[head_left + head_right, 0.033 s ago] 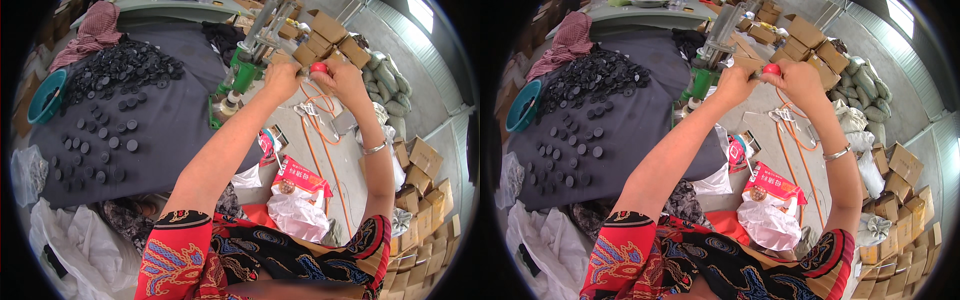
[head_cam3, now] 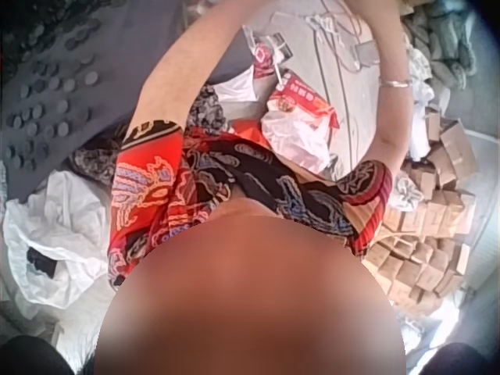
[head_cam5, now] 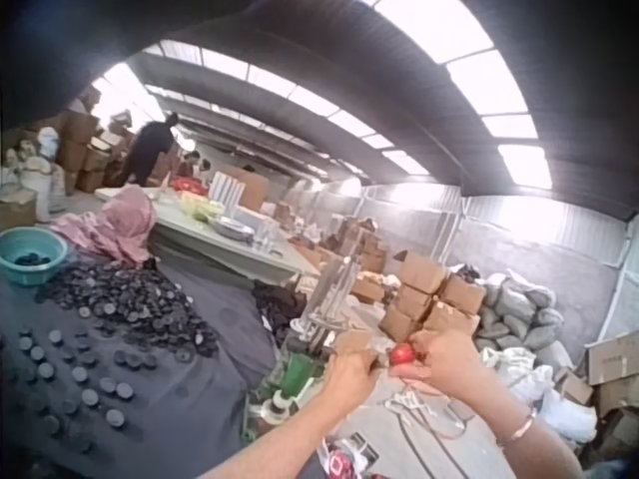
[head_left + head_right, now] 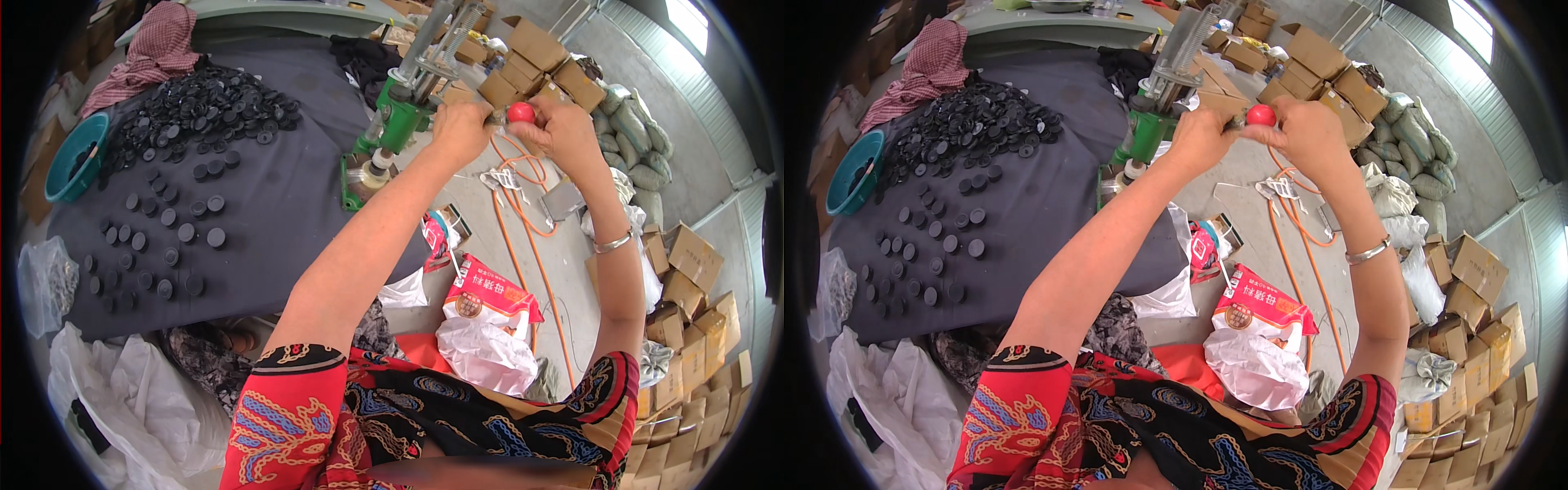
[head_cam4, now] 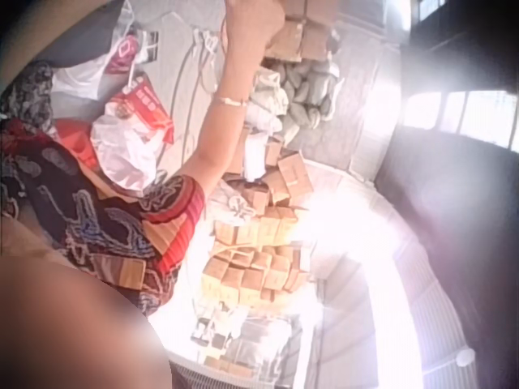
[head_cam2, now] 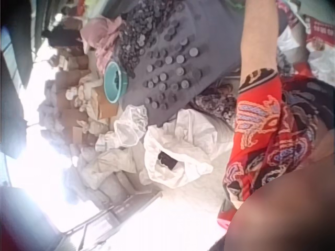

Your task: The person picks up a black plastic piece, places it into a green press machine, and pulls the lever to press it. They repeat this process one at a time, occasionally moving pieces on the table to organize them.

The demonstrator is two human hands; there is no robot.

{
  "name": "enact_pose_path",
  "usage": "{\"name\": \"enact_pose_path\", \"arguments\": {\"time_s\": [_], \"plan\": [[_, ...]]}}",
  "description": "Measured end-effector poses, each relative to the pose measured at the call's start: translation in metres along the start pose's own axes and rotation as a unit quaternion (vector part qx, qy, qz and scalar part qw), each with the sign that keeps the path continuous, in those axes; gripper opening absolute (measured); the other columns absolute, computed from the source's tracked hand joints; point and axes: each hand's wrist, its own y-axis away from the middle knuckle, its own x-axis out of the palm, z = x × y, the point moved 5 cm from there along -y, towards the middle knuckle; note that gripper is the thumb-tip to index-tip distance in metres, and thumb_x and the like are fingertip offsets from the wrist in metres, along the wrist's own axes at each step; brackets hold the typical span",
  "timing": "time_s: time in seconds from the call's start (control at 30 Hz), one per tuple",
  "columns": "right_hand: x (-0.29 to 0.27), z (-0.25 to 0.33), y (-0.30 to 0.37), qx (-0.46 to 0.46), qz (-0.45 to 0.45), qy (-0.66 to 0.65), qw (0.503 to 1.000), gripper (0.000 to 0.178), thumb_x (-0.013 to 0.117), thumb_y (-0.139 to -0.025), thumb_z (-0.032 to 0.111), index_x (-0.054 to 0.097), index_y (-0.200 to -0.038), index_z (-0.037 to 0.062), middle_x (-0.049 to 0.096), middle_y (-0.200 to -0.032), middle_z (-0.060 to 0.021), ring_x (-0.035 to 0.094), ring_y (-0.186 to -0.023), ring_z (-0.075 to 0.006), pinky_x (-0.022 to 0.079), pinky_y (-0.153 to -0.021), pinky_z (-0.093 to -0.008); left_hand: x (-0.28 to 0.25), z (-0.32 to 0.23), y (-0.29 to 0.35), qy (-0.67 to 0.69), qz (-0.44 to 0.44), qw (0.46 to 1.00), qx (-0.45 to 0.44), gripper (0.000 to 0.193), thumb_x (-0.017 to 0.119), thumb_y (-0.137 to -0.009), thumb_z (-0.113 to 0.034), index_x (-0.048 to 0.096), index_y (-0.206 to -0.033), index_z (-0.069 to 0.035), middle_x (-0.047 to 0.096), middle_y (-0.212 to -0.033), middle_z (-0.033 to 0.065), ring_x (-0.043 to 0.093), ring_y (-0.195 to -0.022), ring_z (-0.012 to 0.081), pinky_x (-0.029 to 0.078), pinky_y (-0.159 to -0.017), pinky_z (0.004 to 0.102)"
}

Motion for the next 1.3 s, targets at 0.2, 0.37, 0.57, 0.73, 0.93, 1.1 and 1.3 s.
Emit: {"name": "enact_pose_path", "arguments": {"time_s": [0.2,0.37,0.57,0.73,0.93,1.1,1.3], "plan": [[-0.002,0.008,0.005,-0.084,-0.083,-0.001,0.993,0.046,0.068,-0.081,0.044,0.057,-0.104,0.0059,0.064,-0.074,-0.0156,0.062,-0.071,-0.0395,0.048,-0.063,-0.0466,0.000,0.001,0.001,0.007,0.001,1.000,-0.003,0.016,0.067,-0.080,-0.023,0.067,-0.082,-0.007,0.066,-0.080,0.0160,0.063,-0.086,0.0354,0.043,-0.079,0.0490],[-0.017,0.018,0.008,-0.199,-0.171,-0.022,0.965,0.043,0.064,-0.086,0.042,0.057,-0.109,0.0059,0.063,-0.072,-0.0171,0.063,-0.070,-0.0393,0.048,-0.061,-0.0468,0.002,-0.001,-0.001,-0.008,0.017,1.000,0.001,0.016,0.068,-0.080,-0.024,0.067,-0.082,-0.008,0.066,-0.080,0.0152,0.062,-0.087,0.0348,0.044,-0.079,0.0488],[0.007,-0.018,0.003,-0.007,-0.031,0.012,0.999,0.048,0.064,-0.086,0.042,0.056,-0.119,0.0074,0.064,-0.077,-0.0168,0.063,-0.073,-0.0386,0.049,-0.064,-0.0467,0.002,0.002,-0.001,0.003,0.006,1.000,0.004,0.017,0.069,-0.080,-0.024,0.068,-0.085,-0.008,0.067,-0.081,0.0145,0.062,-0.089,0.0339,0.044,-0.081,0.0491],[-0.006,0.013,0.008,-0.146,-0.135,-0.038,0.979,0.047,0.064,-0.086,0.041,0.056,-0.119,0.0071,0.065,-0.082,-0.0164,0.063,-0.076,-0.0381,0.049,-0.066,-0.0467,0.000,0.003,0.002,0.006,0.011,1.000,0.003,0.017,0.069,-0.079,-0.023,0.068,-0.085,-0.008,0.067,-0.083,0.0145,0.062,-0.089,0.0343,0.043,-0.081,0.0510],[-0.007,0.001,0.001,-0.072,-0.096,-0.046,0.992,0.046,0.065,-0.086,0.038,0.056,-0.118,0.0067,0.065,-0.088,-0.0150,0.063,-0.078,-0.0378,0.050,-0.068,-0.0459,0.001,0.001,0.000,0.030,0.012,0.999,0.005,0.017,0.071,-0.078,-0.021,0.067,-0.085,-0.006,0.066,-0.082,0.0161,0.062,-0.087,0.0369,0.044,-0.079,0.0510],[0.008,-0.007,0.003,-0.100,-0.061,0.002,0.993,0.049,0.068,-0.083,0.039,0.056,-0.116,0.0055,0.063,-0.090,-0.0154,0.062,-0.081,-0.0359,0.049,-0.070,-0.0447,0.002,0.003,-0.001,0.018,-0.007,1.000,0.020,0.016,0.071,-0.077,-0.018,0.066,-0.084,-0.005,0.065,-0.080,0.0176,0.061,-0.087,0.0378,0.045,-0.076,0.0507],[-0.006,-0.004,0.008,-0.156,-0.179,-0.123,0.964,0.041,0.066,-0.084,0.040,0.058,-0.104,0.0048,0.062,-0.085,-0.0149,0.061,-0.077,-0.0356,0.049,-0.065,-0.0443,0.002,0.002,0.001,0.039,-0.012,0.999,0.030,0.015,0.072,-0.076,-0.015,0.066,-0.084,-0.003,0.065,-0.081,0.0175,0.060,-0.087,0.0381,0.045,-0.076,0.0505]]}}
